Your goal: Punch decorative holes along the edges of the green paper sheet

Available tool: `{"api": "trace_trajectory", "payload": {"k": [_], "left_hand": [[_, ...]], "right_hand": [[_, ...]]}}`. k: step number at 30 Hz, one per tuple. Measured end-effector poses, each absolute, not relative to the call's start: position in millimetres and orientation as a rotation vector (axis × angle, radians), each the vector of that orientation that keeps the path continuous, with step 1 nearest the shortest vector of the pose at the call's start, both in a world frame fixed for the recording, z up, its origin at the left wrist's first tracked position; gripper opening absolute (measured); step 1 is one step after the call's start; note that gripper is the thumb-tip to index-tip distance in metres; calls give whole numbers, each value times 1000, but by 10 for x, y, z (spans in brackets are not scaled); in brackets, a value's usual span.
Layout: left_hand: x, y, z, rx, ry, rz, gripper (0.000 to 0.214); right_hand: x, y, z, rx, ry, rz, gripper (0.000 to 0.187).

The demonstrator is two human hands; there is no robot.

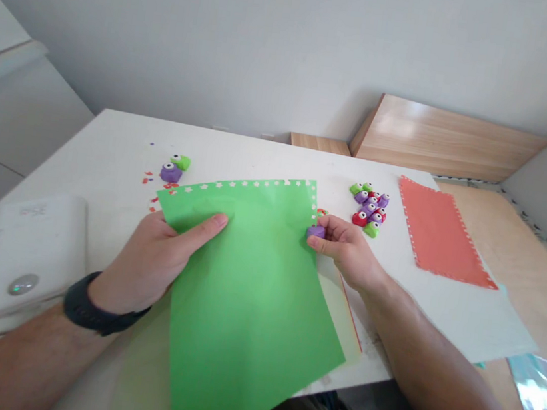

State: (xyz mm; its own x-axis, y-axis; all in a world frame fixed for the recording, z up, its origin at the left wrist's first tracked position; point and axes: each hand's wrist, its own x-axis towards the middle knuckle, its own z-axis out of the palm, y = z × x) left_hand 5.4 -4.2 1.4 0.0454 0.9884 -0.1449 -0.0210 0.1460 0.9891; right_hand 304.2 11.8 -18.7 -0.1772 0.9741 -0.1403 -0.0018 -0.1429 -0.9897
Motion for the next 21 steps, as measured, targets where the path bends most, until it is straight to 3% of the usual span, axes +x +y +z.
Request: {"api": "trace_trajectory", "payload": {"k": [21], "left_hand": [[52, -23, 22, 1027, 1256, 1118, 52]], "right_hand": [[3163, 133, -173, -1179, -1206, 1462, 35]]}}
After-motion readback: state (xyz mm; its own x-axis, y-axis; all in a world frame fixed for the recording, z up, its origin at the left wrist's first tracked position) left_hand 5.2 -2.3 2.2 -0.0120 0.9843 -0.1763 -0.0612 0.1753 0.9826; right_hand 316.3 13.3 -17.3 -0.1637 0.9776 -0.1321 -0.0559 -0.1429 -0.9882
